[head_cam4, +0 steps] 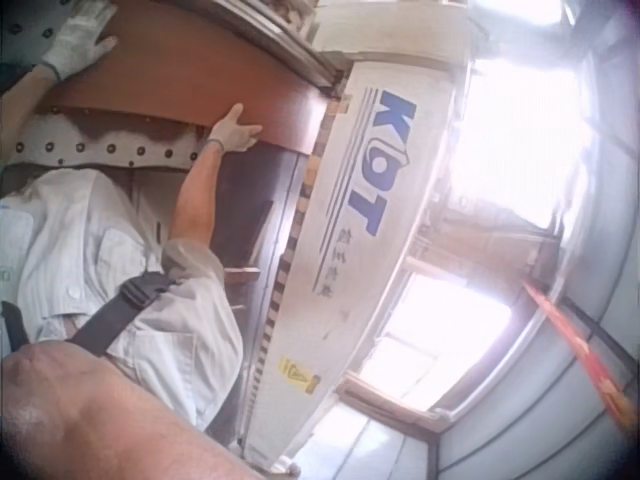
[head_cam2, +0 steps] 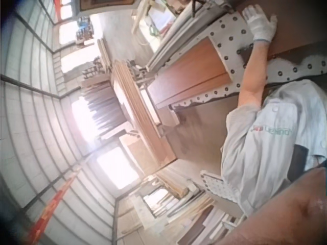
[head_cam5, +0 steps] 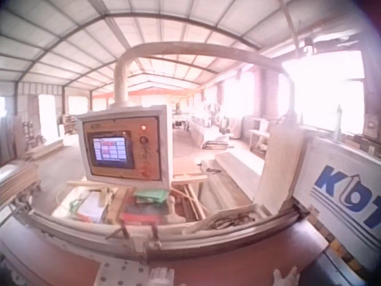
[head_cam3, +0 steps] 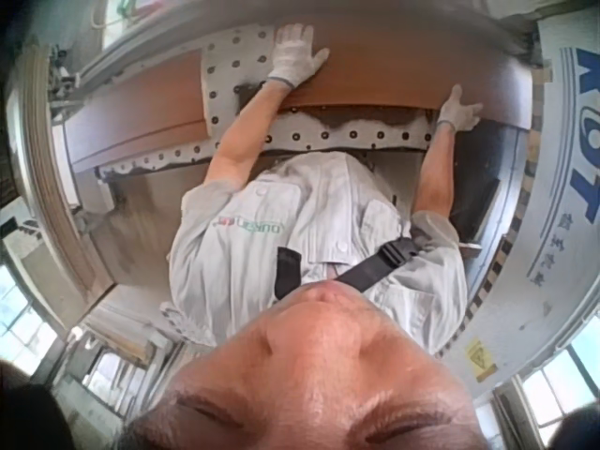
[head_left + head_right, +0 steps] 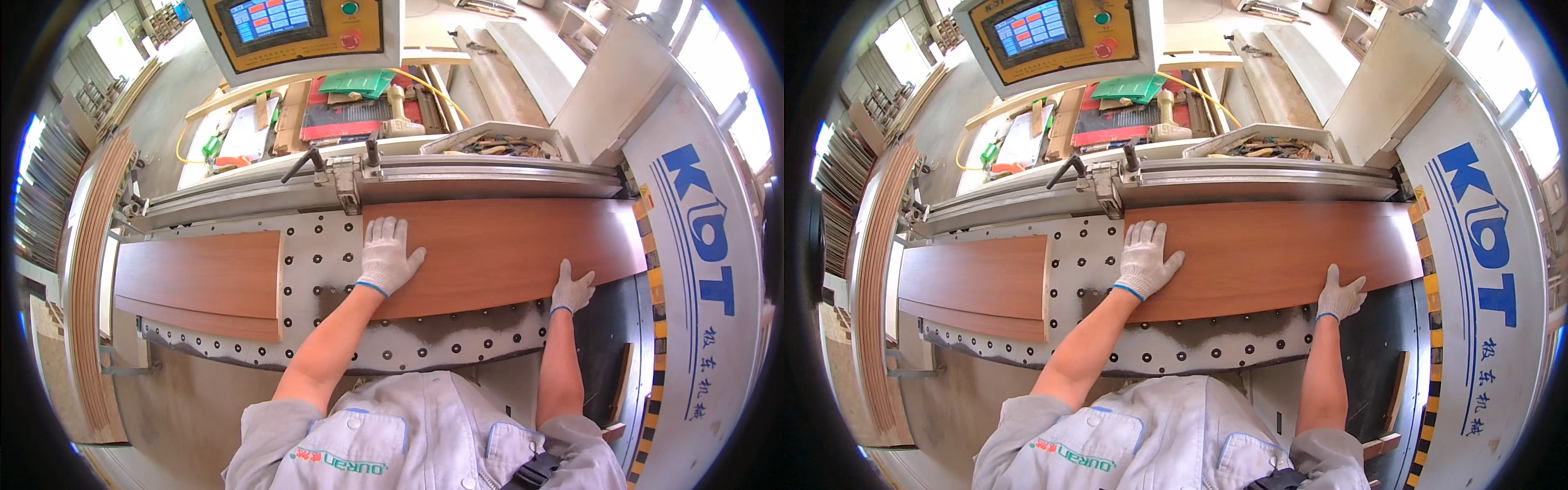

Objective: The person feeds curved wooden panels into an industrial edge-banding machine, discards wood scraps into a bin, and stacks the processed panels onto a mobile cart.

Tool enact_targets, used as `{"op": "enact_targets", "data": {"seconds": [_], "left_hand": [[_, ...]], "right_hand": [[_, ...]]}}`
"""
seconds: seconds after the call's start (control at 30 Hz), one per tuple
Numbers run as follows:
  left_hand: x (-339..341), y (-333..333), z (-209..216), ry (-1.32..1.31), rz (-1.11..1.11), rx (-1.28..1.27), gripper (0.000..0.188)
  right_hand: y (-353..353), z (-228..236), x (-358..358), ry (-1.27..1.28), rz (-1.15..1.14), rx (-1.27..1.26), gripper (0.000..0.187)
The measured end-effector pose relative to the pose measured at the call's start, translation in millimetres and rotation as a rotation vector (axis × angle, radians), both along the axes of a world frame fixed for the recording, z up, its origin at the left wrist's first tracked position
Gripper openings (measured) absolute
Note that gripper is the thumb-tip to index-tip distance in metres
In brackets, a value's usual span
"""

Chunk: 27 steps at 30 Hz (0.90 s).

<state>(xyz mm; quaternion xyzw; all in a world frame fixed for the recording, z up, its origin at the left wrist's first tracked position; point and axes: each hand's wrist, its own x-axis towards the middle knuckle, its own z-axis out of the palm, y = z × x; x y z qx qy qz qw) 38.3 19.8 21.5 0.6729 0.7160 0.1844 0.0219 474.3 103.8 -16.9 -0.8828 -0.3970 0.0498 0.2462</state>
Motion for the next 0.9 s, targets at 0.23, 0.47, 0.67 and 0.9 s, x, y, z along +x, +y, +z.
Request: {"op": "enact_targets", "data": {"seconds": [0.23, 0.47, 0.67, 0.9], "left_hand": [[-8, 5, 2, 0.028, 0.011, -0.034, 0.076], [-21, 1, -1, 0.020, 0.013, 0.020, 0.074], [13, 11, 8, 0.056, -0.085, 0.035, 0.078], [131, -2, 27, 0.146, -0.494, -0.160, 0.094]], "right_hand": [[0, -3, -13, -0.102, 0.024, 0.069, 0.111], [-1, 2, -29, -0.022, 0.051, 0.092, 0.109], [-11, 13, -13, -0.131, 0.035, 0.250, 0.088], [-20, 50, -33, 0.022, 0.127, 0.043, 0.102]]}}
